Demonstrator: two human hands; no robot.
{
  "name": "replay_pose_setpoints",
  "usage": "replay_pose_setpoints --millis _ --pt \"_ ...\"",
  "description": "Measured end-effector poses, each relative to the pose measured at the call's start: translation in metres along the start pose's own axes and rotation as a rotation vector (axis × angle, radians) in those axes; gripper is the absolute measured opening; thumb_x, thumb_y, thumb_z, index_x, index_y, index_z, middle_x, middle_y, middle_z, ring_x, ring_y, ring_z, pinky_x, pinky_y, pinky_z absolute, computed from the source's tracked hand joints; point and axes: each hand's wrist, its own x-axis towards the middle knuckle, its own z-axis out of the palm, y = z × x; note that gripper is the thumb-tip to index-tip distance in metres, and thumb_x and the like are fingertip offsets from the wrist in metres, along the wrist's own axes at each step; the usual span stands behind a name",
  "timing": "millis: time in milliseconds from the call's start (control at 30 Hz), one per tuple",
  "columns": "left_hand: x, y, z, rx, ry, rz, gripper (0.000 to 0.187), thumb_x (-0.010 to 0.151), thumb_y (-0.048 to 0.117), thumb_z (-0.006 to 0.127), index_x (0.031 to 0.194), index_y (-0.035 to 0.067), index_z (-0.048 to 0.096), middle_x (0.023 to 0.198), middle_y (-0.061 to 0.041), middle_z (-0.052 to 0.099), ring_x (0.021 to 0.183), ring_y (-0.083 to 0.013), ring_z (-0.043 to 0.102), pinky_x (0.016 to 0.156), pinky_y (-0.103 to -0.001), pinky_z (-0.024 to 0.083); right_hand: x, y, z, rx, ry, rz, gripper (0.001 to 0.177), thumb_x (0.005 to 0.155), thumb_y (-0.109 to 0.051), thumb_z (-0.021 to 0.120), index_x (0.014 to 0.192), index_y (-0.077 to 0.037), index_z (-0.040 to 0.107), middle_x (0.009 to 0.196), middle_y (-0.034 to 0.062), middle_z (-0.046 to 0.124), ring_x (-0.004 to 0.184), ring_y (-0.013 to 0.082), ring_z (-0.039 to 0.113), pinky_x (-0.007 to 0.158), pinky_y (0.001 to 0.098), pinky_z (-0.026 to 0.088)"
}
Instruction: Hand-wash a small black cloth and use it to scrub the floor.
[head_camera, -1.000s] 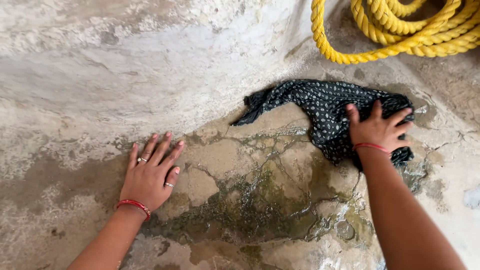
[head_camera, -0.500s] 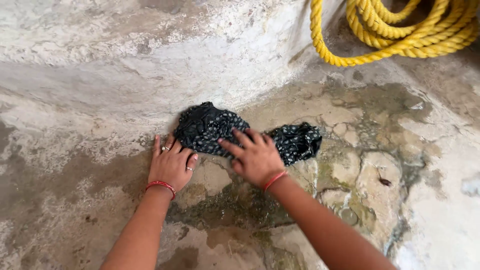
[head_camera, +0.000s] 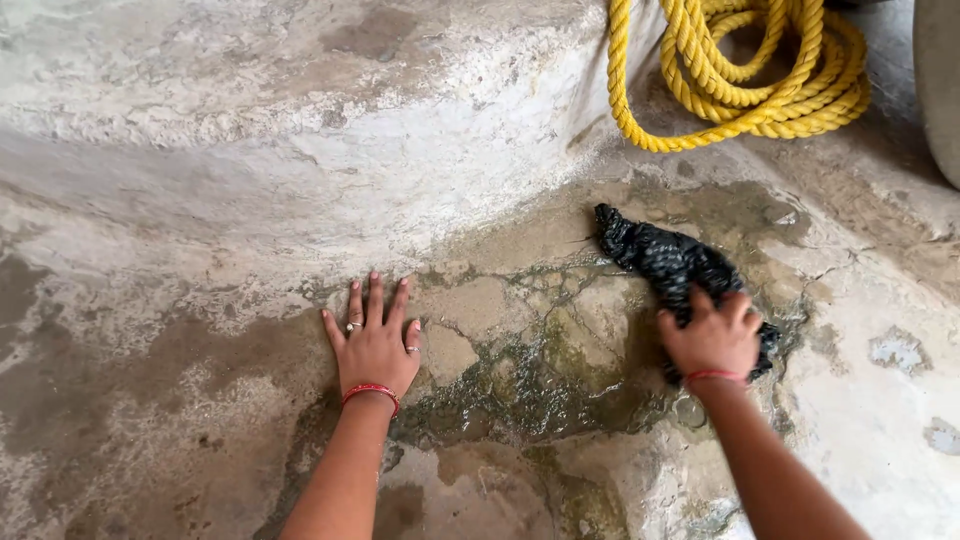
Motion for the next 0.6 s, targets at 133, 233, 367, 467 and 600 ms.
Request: replay_pose_setpoints --millis 133,233,367,467,600 --pt "-0.002 -0.002 -0.004 -0.034 -0.023 -0.025 0.062 0.098 0.044 0.04 0.158 0.039 0.026 0.168 0.0 0.016 0.154 -0.0261 0.013 0.12 -0.065 0.005 -0.075 -0.086 0.022 0.187 0.089 -0.129 0.055 0.084 -0.048 0.066 0.132 -0.021 0.064 0.149 0.0183 0.046 0.134 0.0453 0.047 0.09 0.0555 0.059" --pt "0.003 -0.006 0.008 -0.048 -0.014 -0.025 0.059 0.098 0.038 0.042 0.157 0.037 0.03 0.169 0.0 0.018 0.155 -0.0249 0.015 0.121 -0.064 0.006 -0.133 -0.152 -0.003 0.337 0.07 -0.525 0.051 0.08 -0.034 0.067 0.124 -0.009 0.066 0.139 0.0197 0.05 0.131 0.0435 0.046 0.114 0.0564 0.035" --pt "0.002 -0.009 0.027 0.068 0.072 -0.023 0.073 0.092 0.017 0.05 0.159 0.039 0.034 0.171 0.005 0.023 0.157 -0.0199 0.019 0.123 -0.059 0.009 -0.141 -0.185 -0.055 0.289 -0.235 -1.069 0.053 0.081 -0.035 0.066 0.131 -0.018 0.064 0.145 0.0114 0.049 0.136 0.0432 0.04 0.113 0.0519 0.038" --pt "0.01 -0.009 0.016 0.045 0.097 -0.032 0.079 0.086 0.014 0.054 0.159 0.039 0.035 0.17 0.005 0.025 0.156 -0.0188 0.021 0.123 -0.058 0.01 -0.086 -0.194 -0.056 0.092 -0.175 -1.192 0.053 0.086 -0.04 0.062 0.136 -0.025 0.059 0.151 0.0075 0.046 0.138 0.0393 0.037 0.106 0.058 0.04" --pt "0.02 -0.008 0.022 -0.065 0.127 -0.013 0.065 0.091 0.028 0.052 0.154 0.035 0.037 0.166 0.001 0.027 0.153 -0.0221 0.023 0.121 -0.063 0.011 0.035 -0.18 -0.036 -0.129 -0.055 -0.85 0.055 0.095 -0.043 0.054 0.148 -0.03 0.05 0.157 0.0045 0.042 0.139 0.0362 0.039 0.107 0.053 0.047"
